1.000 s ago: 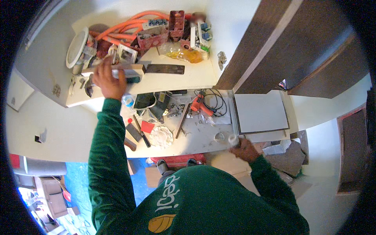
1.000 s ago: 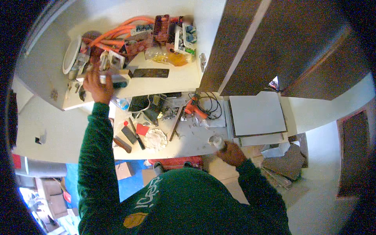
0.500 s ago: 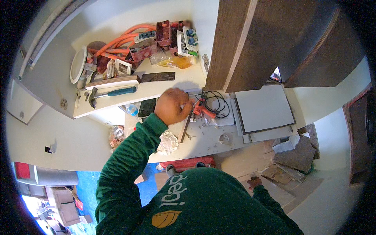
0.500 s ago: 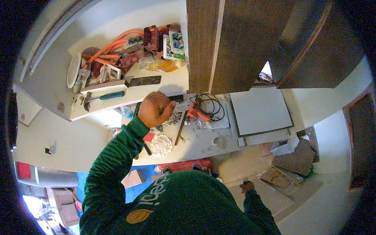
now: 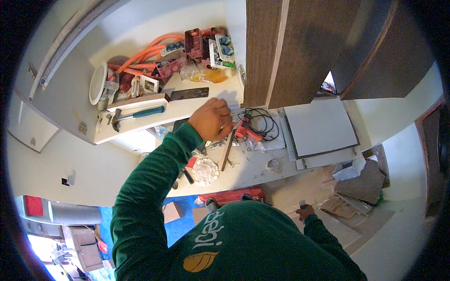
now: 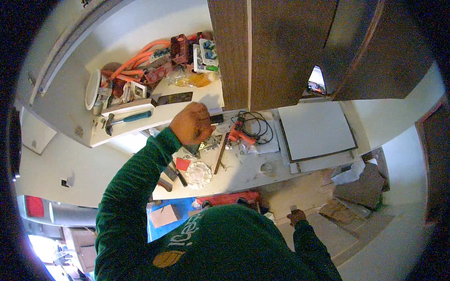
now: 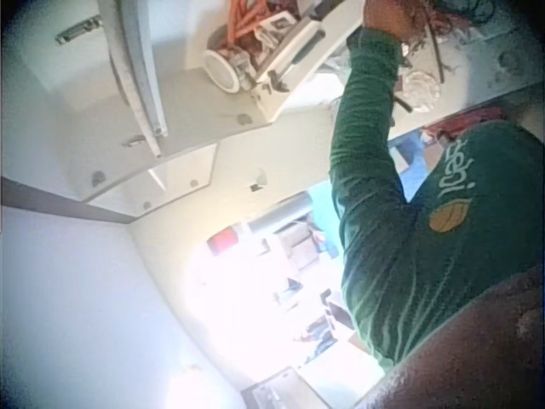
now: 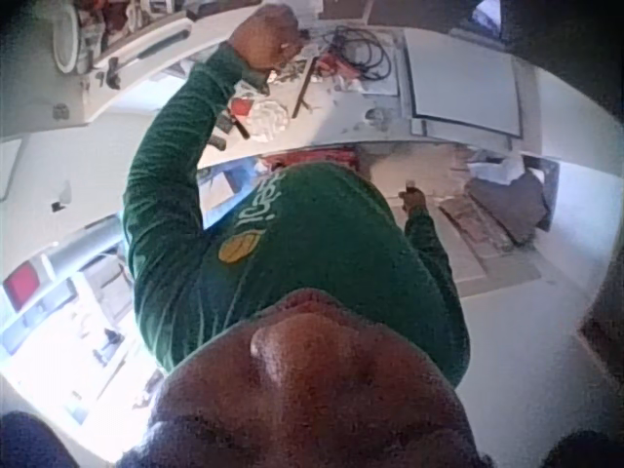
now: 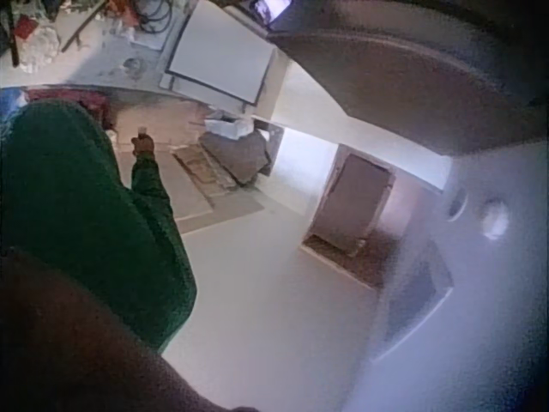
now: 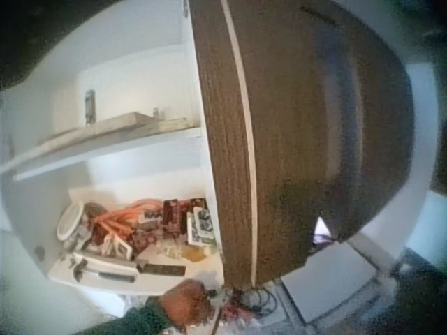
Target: The person uses a chisel to carve and adjust a wooden cabinet door, repeatedly tapping and scraping the edge to fit it into place. They handle the door and chisel throughout, occasionally pausing to inspect the fit.
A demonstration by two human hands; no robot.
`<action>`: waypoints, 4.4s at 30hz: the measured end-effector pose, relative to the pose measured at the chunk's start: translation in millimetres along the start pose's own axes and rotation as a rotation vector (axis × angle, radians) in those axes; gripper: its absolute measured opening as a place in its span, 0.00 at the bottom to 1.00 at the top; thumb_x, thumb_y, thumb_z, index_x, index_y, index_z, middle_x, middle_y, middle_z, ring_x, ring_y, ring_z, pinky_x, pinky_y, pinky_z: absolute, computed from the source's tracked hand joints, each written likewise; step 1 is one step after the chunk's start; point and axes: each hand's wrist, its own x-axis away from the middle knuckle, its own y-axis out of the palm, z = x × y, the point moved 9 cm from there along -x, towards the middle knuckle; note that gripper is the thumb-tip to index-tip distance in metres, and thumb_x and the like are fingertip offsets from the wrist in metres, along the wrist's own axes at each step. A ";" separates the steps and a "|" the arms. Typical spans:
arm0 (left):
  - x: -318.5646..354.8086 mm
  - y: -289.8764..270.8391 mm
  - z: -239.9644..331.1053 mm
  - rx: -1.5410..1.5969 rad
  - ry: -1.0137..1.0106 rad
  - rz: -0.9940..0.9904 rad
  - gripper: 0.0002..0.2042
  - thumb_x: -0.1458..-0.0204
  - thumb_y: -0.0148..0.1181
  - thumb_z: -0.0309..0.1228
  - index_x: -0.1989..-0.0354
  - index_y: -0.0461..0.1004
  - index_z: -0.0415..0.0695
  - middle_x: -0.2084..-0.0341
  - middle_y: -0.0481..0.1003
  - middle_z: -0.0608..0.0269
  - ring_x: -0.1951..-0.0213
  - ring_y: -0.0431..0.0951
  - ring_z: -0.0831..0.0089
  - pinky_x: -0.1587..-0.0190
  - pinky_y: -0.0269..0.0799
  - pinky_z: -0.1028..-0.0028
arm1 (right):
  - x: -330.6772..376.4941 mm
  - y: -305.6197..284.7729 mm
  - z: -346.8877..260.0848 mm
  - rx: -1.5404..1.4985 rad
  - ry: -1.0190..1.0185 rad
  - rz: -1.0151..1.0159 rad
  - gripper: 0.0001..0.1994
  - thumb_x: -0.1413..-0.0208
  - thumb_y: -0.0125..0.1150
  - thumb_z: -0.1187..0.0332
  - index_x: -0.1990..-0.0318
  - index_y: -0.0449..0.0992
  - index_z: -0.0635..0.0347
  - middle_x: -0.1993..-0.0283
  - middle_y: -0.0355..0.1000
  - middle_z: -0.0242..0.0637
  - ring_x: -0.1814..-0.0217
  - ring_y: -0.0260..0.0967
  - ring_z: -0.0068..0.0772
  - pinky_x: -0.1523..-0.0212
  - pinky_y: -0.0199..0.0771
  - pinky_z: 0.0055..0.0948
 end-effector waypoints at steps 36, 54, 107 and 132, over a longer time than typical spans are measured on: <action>-29.3 3.0 -37.8 0.170 -0.368 0.467 0.07 0.53 0.71 0.34 0.69 0.82 0.47 0.69 0.77 0.63 0.60 0.74 0.55 0.55 0.69 0.57 | -2.2 20.2 -1.4 -0.080 0.099 -0.064 0.17 0.53 0.77 0.70 0.61 0.75 0.68 0.77 0.72 0.42 0.82 0.73 0.39 0.83 0.77 0.43; -28.9 11.9 -47.6 0.255 -0.483 0.491 0.09 0.54 0.74 0.36 0.76 0.79 0.47 0.75 0.76 0.65 0.62 0.72 0.58 0.57 0.68 0.61 | 2.0 27.9 -9.6 -0.121 0.190 -0.107 0.16 0.50 0.76 0.71 0.60 0.74 0.68 0.74 0.71 0.44 0.78 0.73 0.42 0.80 0.78 0.43; 100.3 -79.9 -112.9 -0.413 -0.617 0.568 0.13 0.42 0.64 0.44 0.68 0.78 0.46 0.60 0.77 0.59 0.53 0.73 0.51 0.48 0.65 0.52 | 18.6 7.9 -137.5 -0.041 -0.433 -0.271 0.18 0.38 0.68 0.55 0.52 0.69 0.54 0.76 0.71 0.32 0.81 0.68 0.27 0.81 0.69 0.29; 342.6 -90.3 -230.2 -0.990 -1.066 0.463 0.34 0.49 0.68 0.49 0.31 0.67 0.62 0.36 0.69 0.58 0.37 0.68 0.50 0.36 0.63 0.47 | 466.9 -0.6 -696.1 -0.132 -1.818 -0.490 0.13 0.31 0.54 0.56 0.54 0.77 0.54 0.71 0.64 0.35 0.69 0.63 0.36 0.67 0.66 0.37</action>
